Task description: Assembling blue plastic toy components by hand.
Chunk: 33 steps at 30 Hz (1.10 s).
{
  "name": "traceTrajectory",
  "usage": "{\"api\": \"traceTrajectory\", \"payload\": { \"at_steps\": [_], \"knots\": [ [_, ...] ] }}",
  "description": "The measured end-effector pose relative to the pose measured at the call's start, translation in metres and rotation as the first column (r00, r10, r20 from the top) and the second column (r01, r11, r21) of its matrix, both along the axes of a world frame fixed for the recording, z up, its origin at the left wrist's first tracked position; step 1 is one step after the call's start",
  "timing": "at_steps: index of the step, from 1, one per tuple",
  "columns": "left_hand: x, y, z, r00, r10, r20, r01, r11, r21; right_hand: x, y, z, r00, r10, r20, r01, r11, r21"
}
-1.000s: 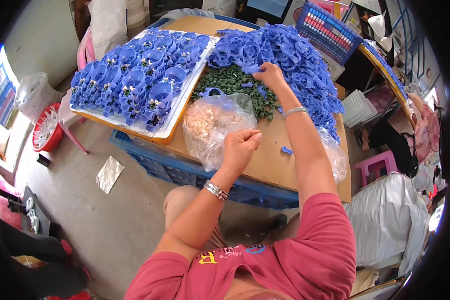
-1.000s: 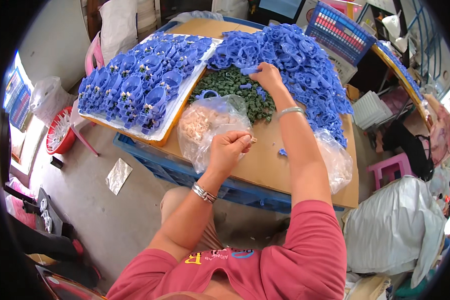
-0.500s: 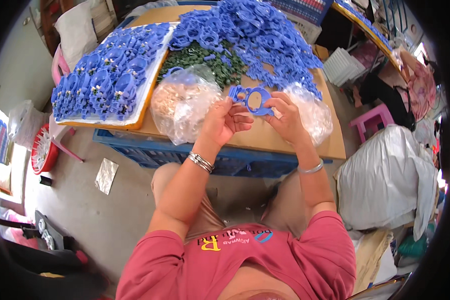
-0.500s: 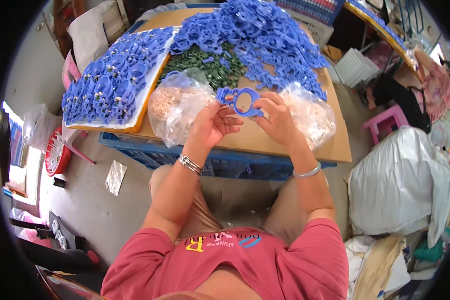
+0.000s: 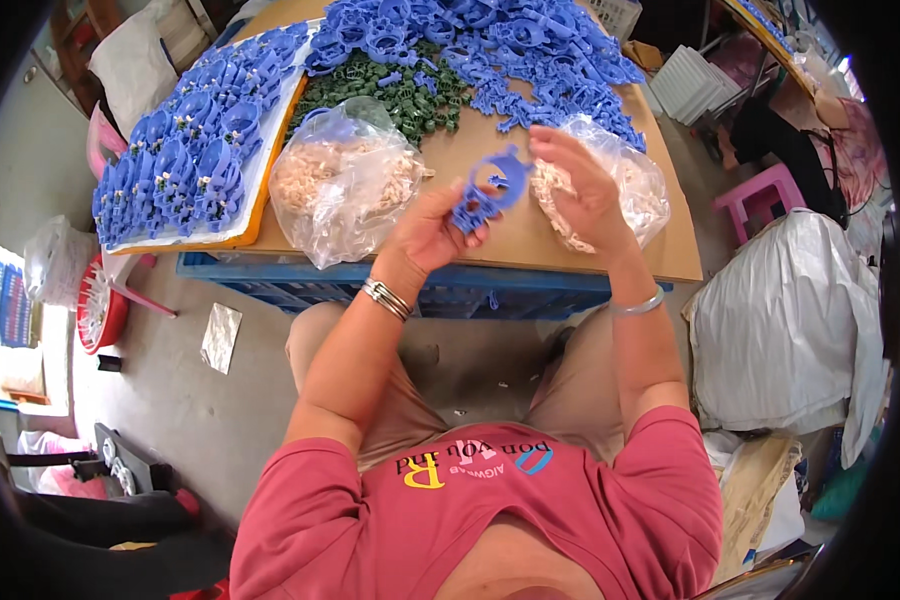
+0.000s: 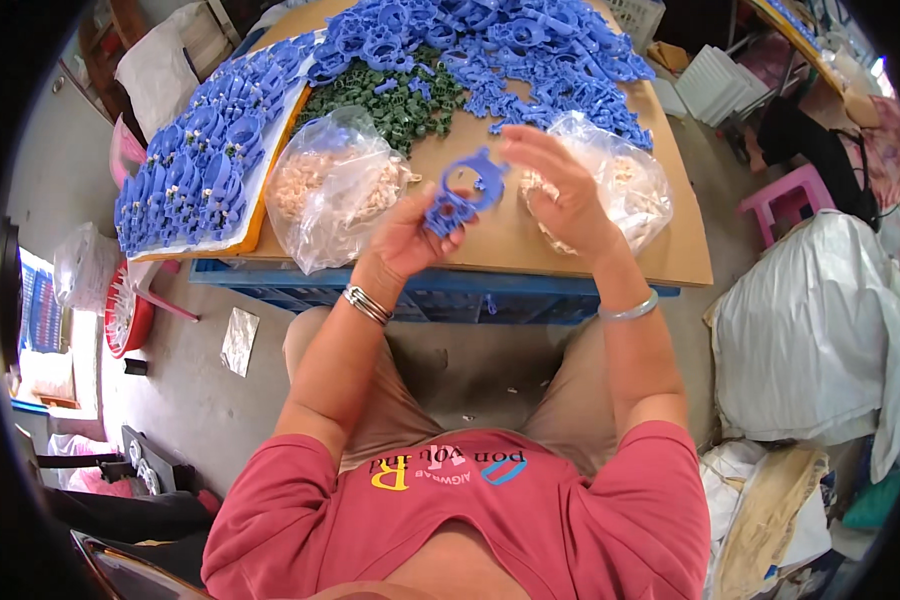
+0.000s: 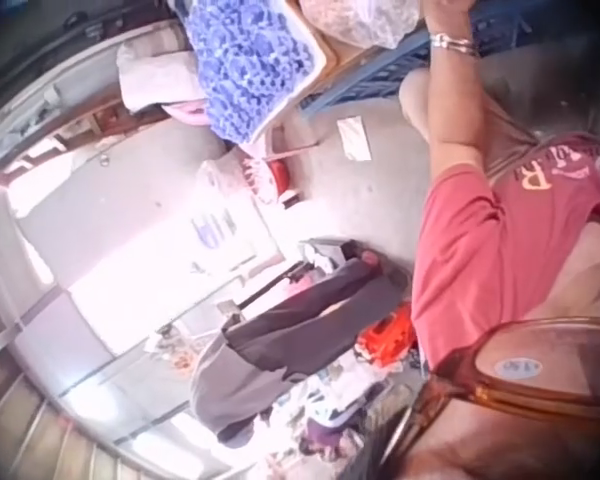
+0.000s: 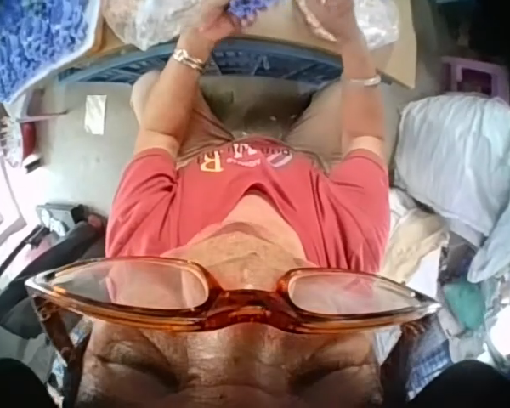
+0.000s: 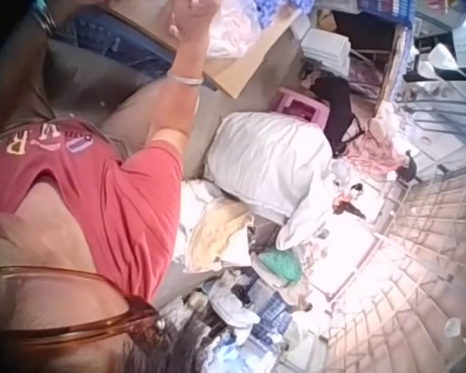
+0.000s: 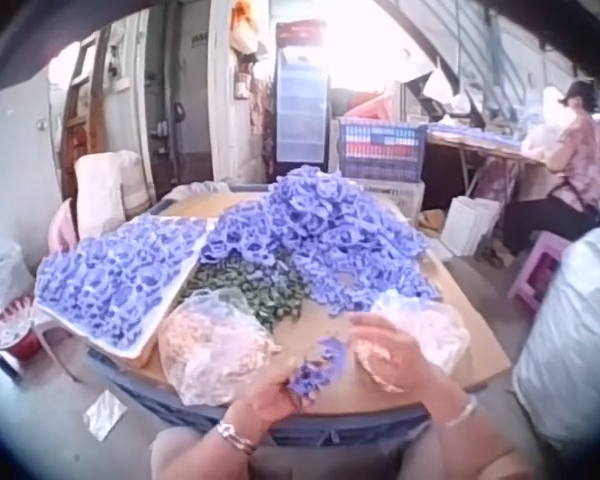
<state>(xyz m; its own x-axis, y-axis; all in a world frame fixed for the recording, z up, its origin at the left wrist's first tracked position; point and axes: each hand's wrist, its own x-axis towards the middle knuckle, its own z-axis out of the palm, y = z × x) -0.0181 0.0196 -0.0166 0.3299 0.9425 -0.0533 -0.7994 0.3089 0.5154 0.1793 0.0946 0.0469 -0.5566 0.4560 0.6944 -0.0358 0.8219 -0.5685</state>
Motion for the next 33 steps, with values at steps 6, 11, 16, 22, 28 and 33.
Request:
{"api": "traceTrajectory", "payload": {
  "at_steps": [6, 11, 16, 22, 28, 33],
  "knots": [
    [-0.023, 0.009, -0.004, 0.951, 0.293, 0.103, -0.302, 0.949, 0.090, -0.013, 0.015, -0.023, 0.972, -0.211, 0.107, 0.210, 0.978, 0.015],
    [-0.022, 0.009, -0.007, 0.952, 0.283, 0.114, -0.294, 0.950, 0.100, -0.034, 0.009, -0.034, 0.896, -0.312, 0.316, 0.157, 0.889, 0.431],
    [-0.018, 0.006, -0.004, 0.950, 0.292, 0.113, -0.303, 0.948, 0.097, -0.038, 0.005, -0.041, 0.787, -0.385, 0.482, 0.133, 0.869, 0.476],
    [-0.016, 0.003, 0.001, 0.931, 0.341, 0.132, -0.348, 0.937, 0.040, -0.041, 0.000, -0.035, 0.727, -0.414, 0.547, 0.179, 0.884, 0.431],
    [-0.016, 0.005, 0.002, 0.908, 0.378, 0.180, -0.388, 0.921, 0.024, -0.040, 0.004, -0.039, 0.815, -0.374, 0.441, 0.233, 0.910, 0.342],
    [-0.027, 0.005, 0.004, 0.860, 0.479, 0.175, -0.499, 0.861, 0.098, -0.040, 0.003, -0.037, 0.767, -0.395, 0.506, 0.228, 0.904, 0.361]
  ]
}}
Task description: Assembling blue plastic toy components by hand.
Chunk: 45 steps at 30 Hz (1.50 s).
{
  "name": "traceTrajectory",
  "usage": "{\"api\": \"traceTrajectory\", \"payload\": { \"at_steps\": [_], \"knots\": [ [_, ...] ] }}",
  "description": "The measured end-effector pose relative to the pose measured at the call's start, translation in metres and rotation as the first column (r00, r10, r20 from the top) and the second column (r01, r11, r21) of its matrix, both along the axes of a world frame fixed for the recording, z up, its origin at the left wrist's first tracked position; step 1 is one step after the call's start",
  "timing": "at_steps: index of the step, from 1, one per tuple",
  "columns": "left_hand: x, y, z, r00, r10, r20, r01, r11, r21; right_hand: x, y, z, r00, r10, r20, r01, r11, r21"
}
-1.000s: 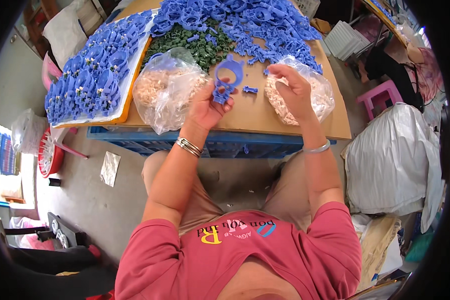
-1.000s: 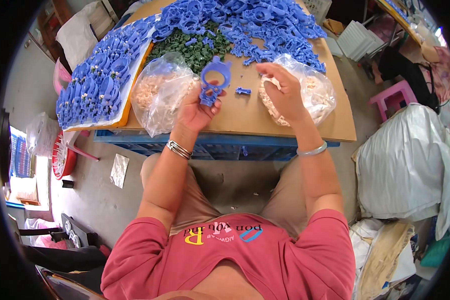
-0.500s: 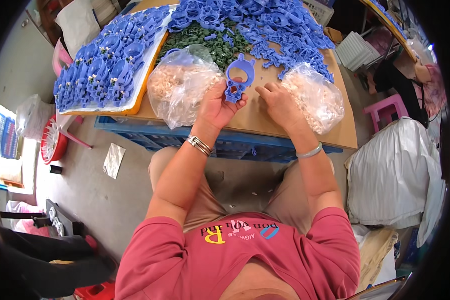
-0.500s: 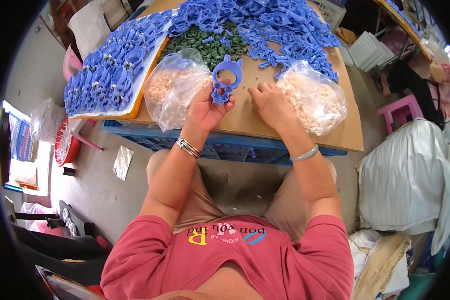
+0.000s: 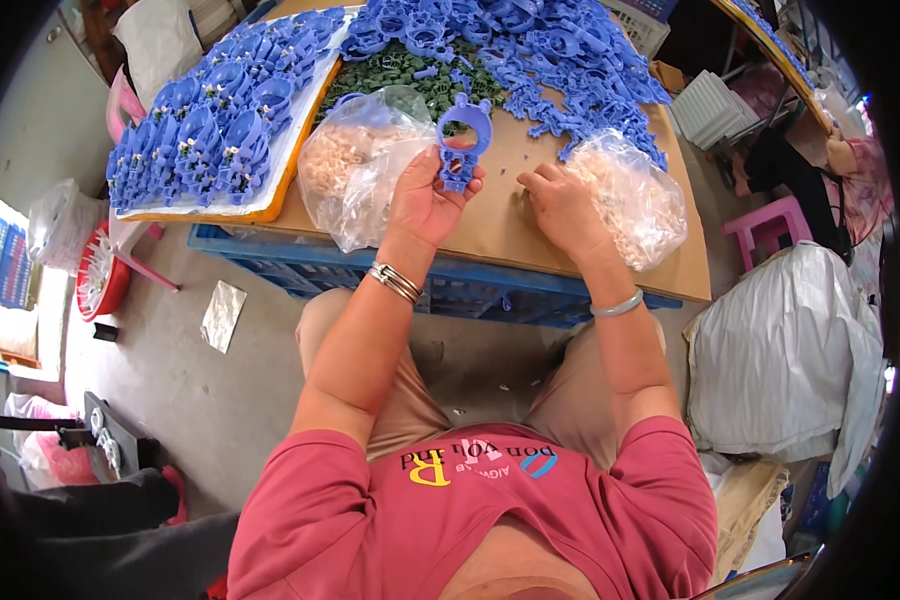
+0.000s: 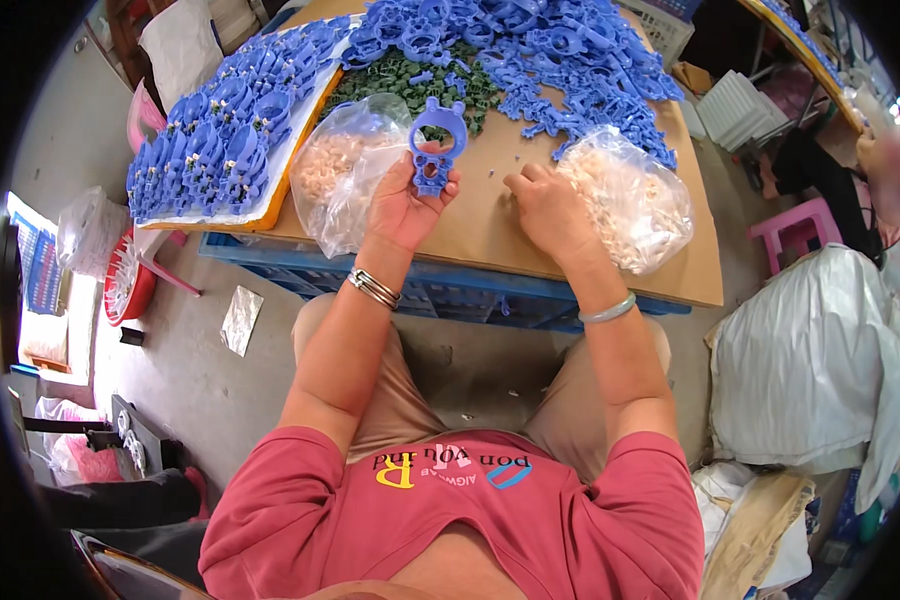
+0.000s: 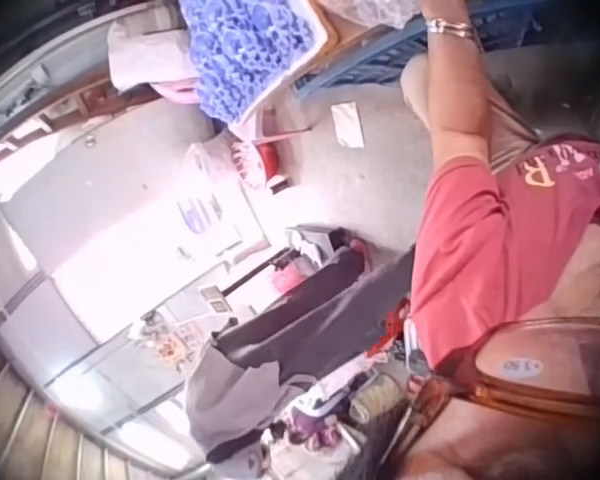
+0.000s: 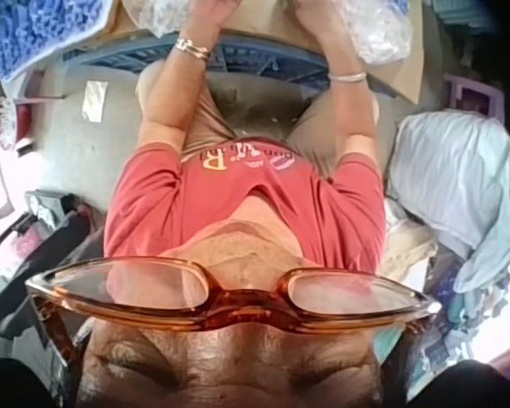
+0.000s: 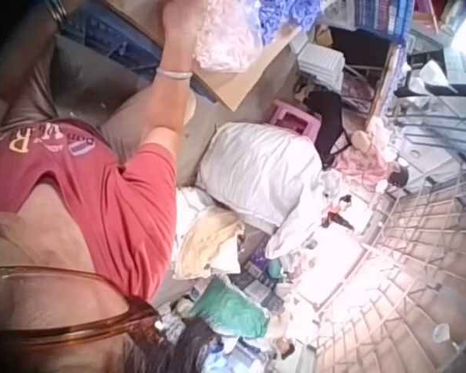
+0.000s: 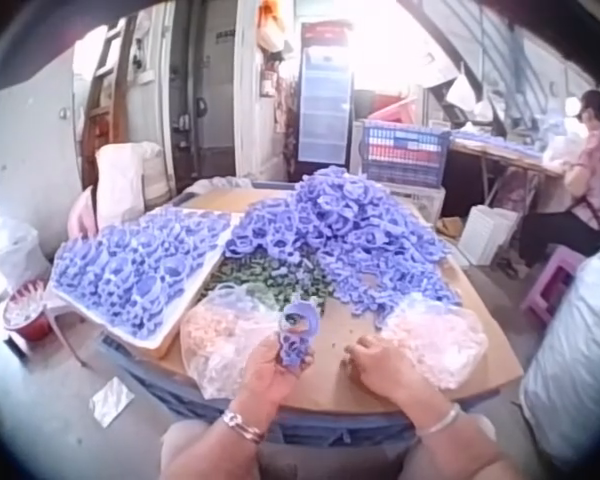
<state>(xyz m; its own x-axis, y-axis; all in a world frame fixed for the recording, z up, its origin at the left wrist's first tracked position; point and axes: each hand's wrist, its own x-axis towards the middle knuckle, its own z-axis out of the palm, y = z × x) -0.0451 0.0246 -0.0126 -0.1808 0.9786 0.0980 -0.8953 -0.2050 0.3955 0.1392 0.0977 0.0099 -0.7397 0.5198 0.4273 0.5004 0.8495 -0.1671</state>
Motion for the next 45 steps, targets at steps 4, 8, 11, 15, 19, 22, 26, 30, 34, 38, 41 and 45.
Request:
{"api": "traceTrajectory", "payload": {
  "at_steps": [4, 8, 11, 15, 19, 22, 26, 30, 34, 38, 41, 45],
  "knots": [
    [-0.007, 0.000, 0.000, 0.996, 0.072, 0.048, -0.074, 0.997, 0.030, -0.005, -0.001, 0.002, 0.998, 0.016, -0.064, -0.004, 0.983, 0.183],
    [-0.023, 0.000, 0.002, 0.981, 0.170, 0.091, -0.171, 0.985, 0.007, -0.009, -0.001, -0.001, 0.998, -0.058, -0.010, 0.059, 0.992, 0.113],
    [-0.022, -0.004, 0.002, 0.988, 0.110, 0.110, -0.114, 0.993, 0.030, -0.009, 0.001, -0.001, 0.994, -0.098, 0.053, 0.094, 0.993, 0.077],
    [-0.019, -0.007, 0.007, 0.990, 0.101, 0.103, -0.104, 0.994, 0.021, -0.006, 0.002, -0.002, 0.993, -0.104, 0.060, 0.101, 0.994, 0.048],
    [-0.026, -0.008, 0.014, 0.965, 0.228, 0.127, -0.224, 0.974, -0.041, -0.011, -0.001, 0.000, 0.978, -0.177, 0.110, 0.153, 0.969, 0.192],
    [-0.031, -0.006, 0.014, 0.960, 0.196, 0.198, -0.194, 0.981, -0.031, -0.020, 0.000, -0.002, 0.994, -0.107, -0.019, 0.109, 0.957, 0.269],
    [-0.035, -0.004, 0.012, 0.959, 0.176, 0.223, -0.183, 0.983, 0.011, -0.047, 0.018, -0.009, 0.991, -0.016, -0.131, 0.040, 0.983, 0.179],
    [-0.034, -0.004, 0.010, 0.963, 0.151, 0.223, -0.153, 0.988, -0.011, -0.070, 0.063, -0.014, 0.991, -0.051, -0.125, 0.079, 0.970, 0.231],
    [-0.031, -0.006, 0.008, 0.975, 0.136, 0.176, -0.140, 0.990, 0.009, -0.088, 0.088, -0.016, 0.997, -0.068, 0.041, 0.058, 0.977, 0.208],
    [-0.028, -0.007, 0.009, 0.976, 0.137, 0.167, -0.141, 0.990, 0.009, -0.089, 0.092, -0.013, 0.996, -0.041, 0.077, 0.025, 0.982, 0.190],
    [-0.026, -0.008, 0.010, 0.973, 0.144, 0.178, -0.147, 0.989, 0.002, -0.078, 0.078, -0.009, 0.975, -0.032, -0.220, 0.041, 0.999, 0.034],
    [-0.011, -0.007, 0.013, 0.986, 0.134, 0.103, -0.141, 0.988, 0.059, -0.050, 0.019, 0.021, 0.788, -0.256, -0.560, -0.145, 0.807, -0.573]
  ]
}}
